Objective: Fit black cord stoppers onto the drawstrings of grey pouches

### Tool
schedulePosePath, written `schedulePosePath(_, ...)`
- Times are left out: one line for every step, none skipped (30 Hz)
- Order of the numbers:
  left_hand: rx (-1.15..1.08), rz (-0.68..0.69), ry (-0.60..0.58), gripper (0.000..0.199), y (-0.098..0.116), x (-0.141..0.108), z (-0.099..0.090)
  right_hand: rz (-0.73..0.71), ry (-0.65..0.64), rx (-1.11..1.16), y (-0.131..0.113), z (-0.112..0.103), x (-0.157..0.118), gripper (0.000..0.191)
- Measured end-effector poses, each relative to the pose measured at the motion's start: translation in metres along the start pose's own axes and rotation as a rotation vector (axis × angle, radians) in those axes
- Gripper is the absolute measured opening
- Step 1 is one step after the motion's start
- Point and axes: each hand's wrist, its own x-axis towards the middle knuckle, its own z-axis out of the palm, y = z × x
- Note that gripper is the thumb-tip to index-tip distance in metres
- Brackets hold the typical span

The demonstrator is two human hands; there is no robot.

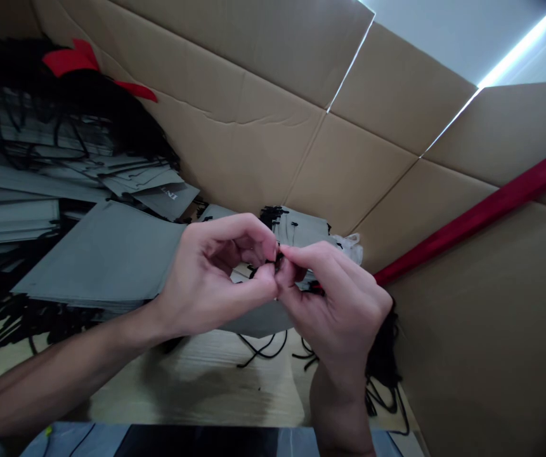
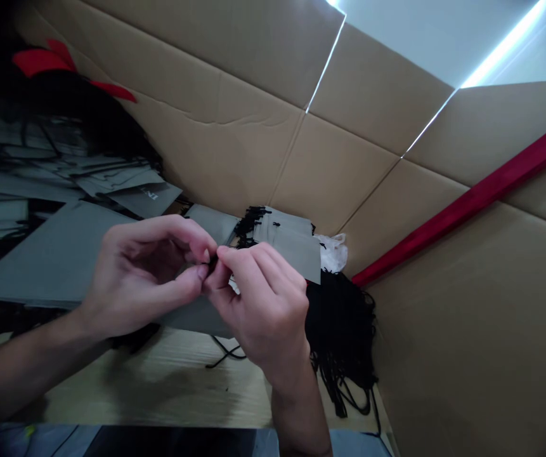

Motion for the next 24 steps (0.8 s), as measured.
schedulePosePath(-0.02,-0.001,-0.02,0.011,0.0,0.0,-0.001,0.007,-0.008,0.003,0.0,-0.001,0.001,0.021)
schedulePosePath(-0.037,-0.007,-0.041,0.012,0.0,0.001,-0.002,0.017,-0.02,0.014,0.0,-0.003,0.001,0.021)
schedulePosePath(-0.053,-0.014,-0.061,0.012,0.0,0.001,-0.003,0.029,-0.031,0.031,0.001,-0.005,0.002,0.021)
schedulePosePath(-0.066,-0.023,-0.085,0.014,0.0,0.001,-0.005,0.046,-0.039,0.049,0.003,-0.008,0.002,0.02)
schedulePosePath(-0.068,-0.04,-0.119,0.016,0.0,0.002,-0.006,0.072,-0.037,0.062,0.005,-0.01,0.002,0.018)
schedulePosePath(-0.055,-0.062,-0.164,0.018,0.0,0.002,-0.008,0.106,-0.026,0.066,0.008,-0.013,0.002,0.016)
schedulePosePath(-0.024,-0.089,-0.221,0.018,0.0,0.003,-0.009,0.144,-0.008,0.063,0.011,-0.016,0.001,0.015)
schedulePosePath(0.018,-0.113,-0.281,0.016,0.0,0.004,-0.01,0.18,-0.001,0.061,0.014,-0.018,0.001,0.014)
schedulePosePath(0.064,-0.127,-0.329,0.013,-0.001,0.005,-0.011,0.213,-0.004,0.067,0.017,-0.021,0.001,0.014)
schedulePosePath(0.109,-0.138,-0.363,0.015,-0.002,0.005,-0.012,0.24,-0.019,0.08,0.02,-0.024,0.001,0.015)
schedulePosePath(0.141,-0.141,-0.378,0.019,-0.002,0.005,-0.013,0.261,-0.043,0.103,0.022,-0.027,0.001,0.015)
schedulePosePath(0.157,-0.138,-0.375,0.021,-0.002,0.005,-0.013,0.279,-0.076,0.133,0.024,-0.03,0.002,0.016)
schedulePosePath(0.163,-0.138,-0.362,0.021,-0.002,0.005,-0.014,0.296,-0.108,0.165,0.026,-0.032,0.002,0.017)
schedulePosePath(0.165,-0.137,-0.349,0.021,-0.002,0.004,-0.013,0.312,-0.136,0.195,0.027,-0.034,0.002,0.018)
schedulePosePath(0.172,-0.136,-0.337,0.02,-0.002,0.003,-0.013,0.33,-0.157,0.226,0.027,-0.036,0.003,0.019)
schedulePosePath(0.177,-0.131,-0.325,0.02,-0.002,0.003,-0.012,0.347,-0.174,0.267,0.028,-0.037,0.003,0.02)
schedulePosePath(0.181,-0.124,-0.318,0.02,-0.002,0.002,-0.012,0.361,-0.193,0.321,0.028,-0.038,0.003,0.02)
schedulePosePath(0.182,-0.115,-0.315,0.019,-0.002,0.001,-0.011,0.37,-0.22,0.388,0.028,-0.038,0.003,0.022)
schedulePosePath(0.179,-0.108,-0.314,0.019,-0.001,0.001,-0.01,0.373,-0.257,0.456,0.029,-0.039,0.003,0.028)
schedulePosePath(0.171,-0.105,-0.313,0.019,-0.001,0.0,-0.009,0.373,-0.294,0.513,0.029,-0.039,0.003,0.035)
schedulePosePath(0.162,-0.111,-0.313,0.019,-0.001,0.0,-0.009,0.368,-0.321,0.548,0.029,-0.04,0.003,0.039)
schedulePosePath(0.154,-0.124,-0.314,0.019,-0.001,-0.001,-0.009,0.365,-0.338,0.56,0.03,-0.041,0.003,0.038)
schedulePosePath(0.15,-0.141,-0.316,0.02,0.0,-0.001,-0.008,0.361,-0.343,0.553,0.031,-0.042,0.003,0.032)
schedulePosePath(0.15,-0.158,-0.32,0.021,0.001,-0.002,-0.008,0.359,-0.346,0.542,0.032,-0.043,0.003,0.026)
